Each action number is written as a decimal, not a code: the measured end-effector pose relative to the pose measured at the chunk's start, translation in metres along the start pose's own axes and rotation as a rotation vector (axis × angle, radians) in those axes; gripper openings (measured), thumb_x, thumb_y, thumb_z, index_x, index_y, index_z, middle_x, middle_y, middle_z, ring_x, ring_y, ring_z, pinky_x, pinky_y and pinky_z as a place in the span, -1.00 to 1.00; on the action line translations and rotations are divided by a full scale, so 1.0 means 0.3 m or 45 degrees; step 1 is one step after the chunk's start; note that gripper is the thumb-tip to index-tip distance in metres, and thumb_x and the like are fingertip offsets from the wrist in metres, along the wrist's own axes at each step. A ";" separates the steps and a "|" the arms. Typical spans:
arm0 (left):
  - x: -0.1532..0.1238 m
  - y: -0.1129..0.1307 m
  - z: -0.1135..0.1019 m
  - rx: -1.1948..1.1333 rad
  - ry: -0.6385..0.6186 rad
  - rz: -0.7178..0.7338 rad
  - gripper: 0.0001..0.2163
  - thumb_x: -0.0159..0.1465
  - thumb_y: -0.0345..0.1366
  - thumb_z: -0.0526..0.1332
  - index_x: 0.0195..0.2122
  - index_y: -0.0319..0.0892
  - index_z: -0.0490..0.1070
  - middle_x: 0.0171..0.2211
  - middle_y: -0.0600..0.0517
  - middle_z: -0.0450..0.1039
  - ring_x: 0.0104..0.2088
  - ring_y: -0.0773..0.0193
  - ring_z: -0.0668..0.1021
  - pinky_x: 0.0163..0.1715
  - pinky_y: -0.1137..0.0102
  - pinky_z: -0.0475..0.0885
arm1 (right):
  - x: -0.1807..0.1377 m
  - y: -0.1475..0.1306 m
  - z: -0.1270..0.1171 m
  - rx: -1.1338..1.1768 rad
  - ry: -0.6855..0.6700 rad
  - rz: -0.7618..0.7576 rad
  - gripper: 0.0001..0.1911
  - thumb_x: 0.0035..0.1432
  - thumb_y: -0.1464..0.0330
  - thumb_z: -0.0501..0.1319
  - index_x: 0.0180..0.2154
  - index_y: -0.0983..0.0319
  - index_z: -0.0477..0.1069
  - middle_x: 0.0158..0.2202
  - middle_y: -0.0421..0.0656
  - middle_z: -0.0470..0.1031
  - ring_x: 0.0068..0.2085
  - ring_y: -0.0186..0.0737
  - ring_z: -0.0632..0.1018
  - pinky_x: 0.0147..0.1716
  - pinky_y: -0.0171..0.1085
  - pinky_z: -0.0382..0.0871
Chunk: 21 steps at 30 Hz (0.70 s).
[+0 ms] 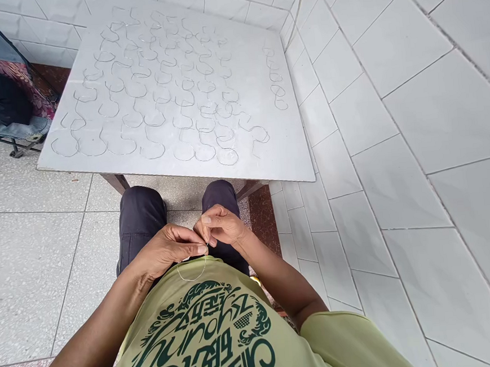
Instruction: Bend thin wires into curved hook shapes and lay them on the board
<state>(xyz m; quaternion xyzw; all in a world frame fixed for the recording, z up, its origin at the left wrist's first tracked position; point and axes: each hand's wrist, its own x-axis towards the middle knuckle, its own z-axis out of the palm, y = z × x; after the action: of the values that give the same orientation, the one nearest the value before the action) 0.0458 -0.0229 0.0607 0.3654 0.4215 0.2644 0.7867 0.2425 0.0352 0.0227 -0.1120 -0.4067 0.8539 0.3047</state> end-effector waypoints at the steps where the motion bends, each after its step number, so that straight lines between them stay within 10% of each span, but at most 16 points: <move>1: 0.001 0.000 0.001 0.008 0.004 -0.001 -0.80 0.11 -0.18 0.55 -0.36 -0.21 0.71 -0.53 0.01 0.50 -0.54 0.42 0.37 -0.53 0.46 0.20 | 0.002 0.003 0.003 0.011 0.021 -0.018 -0.57 0.36 0.20 0.30 -0.50 0.32 0.57 -0.62 -0.17 0.45 -0.62 -0.36 0.42 -0.53 -0.33 0.25; 9: 0.015 0.017 0.014 -0.080 0.253 0.183 -0.78 0.14 -0.14 0.52 -0.35 -0.20 0.70 -0.64 0.11 0.31 -0.62 0.48 0.15 -0.61 0.45 -0.05 | -0.026 -0.033 0.009 -0.177 0.266 0.073 -0.30 0.33 -0.22 0.11 -0.25 0.30 0.56 -0.50 -0.15 0.51 -0.53 -0.31 0.48 -0.57 -0.35 0.29; 14: 0.049 0.003 0.007 -0.154 0.396 0.317 -0.78 0.15 -0.14 0.52 -0.33 -0.18 0.66 -0.60 0.14 0.30 -0.61 0.49 0.12 -0.60 0.46 -0.04 | -0.087 -0.039 0.078 -0.713 0.213 0.211 -0.54 0.35 -0.01 0.26 -0.31 0.27 0.51 -0.44 -0.16 0.55 -0.46 -0.31 0.51 -0.46 -0.35 0.35; 21: 0.062 0.015 0.020 0.047 0.570 0.464 -0.74 0.20 -0.09 0.47 -0.17 -0.12 0.70 -0.36 0.07 0.45 -0.55 0.46 0.20 -0.58 0.44 0.07 | -0.084 -0.011 0.142 -1.723 0.661 -0.112 -0.49 0.49 0.27 0.05 -0.57 0.20 0.15 -0.59 -0.25 0.27 -0.53 -0.36 0.25 -0.45 -0.26 0.05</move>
<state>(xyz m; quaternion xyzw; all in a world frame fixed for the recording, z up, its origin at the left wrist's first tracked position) 0.0598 -0.0087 0.0579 0.3820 0.5169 0.4676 0.6068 0.2450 -0.0053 0.0514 -0.4587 -0.7647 0.3480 0.2892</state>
